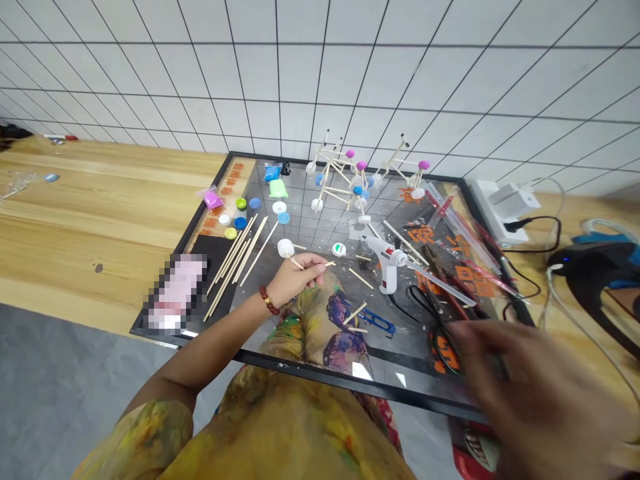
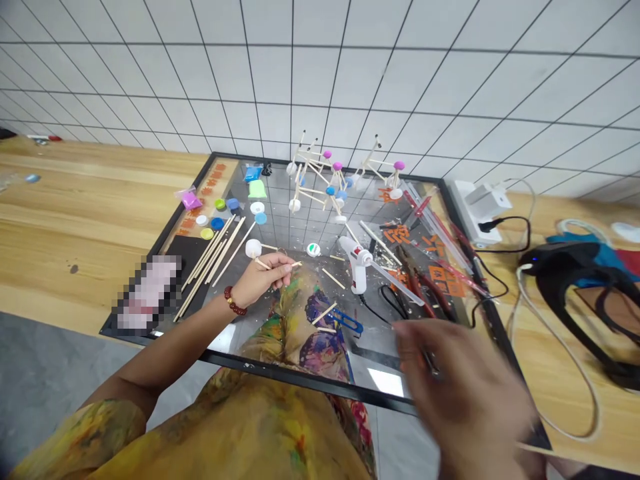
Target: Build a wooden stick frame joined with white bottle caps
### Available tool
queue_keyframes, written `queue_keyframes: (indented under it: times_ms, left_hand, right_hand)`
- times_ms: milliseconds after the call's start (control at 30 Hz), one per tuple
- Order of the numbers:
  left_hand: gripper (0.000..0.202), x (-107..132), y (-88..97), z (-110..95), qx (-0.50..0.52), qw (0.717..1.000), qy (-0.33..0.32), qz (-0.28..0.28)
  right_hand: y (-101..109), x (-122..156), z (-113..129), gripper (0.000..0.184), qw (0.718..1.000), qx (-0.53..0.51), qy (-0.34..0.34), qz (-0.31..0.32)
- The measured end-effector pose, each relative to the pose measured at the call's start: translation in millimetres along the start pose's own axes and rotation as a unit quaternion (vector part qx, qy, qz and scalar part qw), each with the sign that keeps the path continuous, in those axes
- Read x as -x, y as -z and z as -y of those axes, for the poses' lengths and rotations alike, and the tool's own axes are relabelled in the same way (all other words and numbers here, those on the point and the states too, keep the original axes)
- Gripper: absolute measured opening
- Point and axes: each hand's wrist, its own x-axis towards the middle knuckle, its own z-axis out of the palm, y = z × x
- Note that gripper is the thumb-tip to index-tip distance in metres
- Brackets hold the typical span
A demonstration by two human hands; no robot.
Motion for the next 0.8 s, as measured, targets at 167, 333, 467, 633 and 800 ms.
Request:
queue_keyframes:
  times_ms: [167,333,467,633,800]
  left_hand:
    - [0.034,6.5,-3.1,6.3,-0.02,0.999,-0.003,0.035]
    - [0.035,10.1,0.5,7.1,-0.02,0.999,-0.013,0.043]
    - [0.037,11.5,10.0,2.7,-0.037,0.996,-0.004,0.082]
    - [0.044,12.7,22.2,-4.0,-0.044,0.985,0.018,0.164]
    - [0.046,12.0,26.6,-6.6,-0.044,0.985,0.004,0.169]
  right_hand:
    - [-50.1,-45.1,97.9,0.041,0.976,-0.018,0.178,0.12]
    - [-76.0,-85.0,109.8,0.042,0.954,0.017,0.229,0.192]
    - [-81.4,-82.9,104.8,0.038,0.942,-0.081,0.262,0.194]
    - [-99.9,-79.1,99.9,0.037,0.869,-0.374,0.171,0.275]
    - [-116.0,-73.5,101.9,0.045,0.78,-0.55,0.01,0.299]
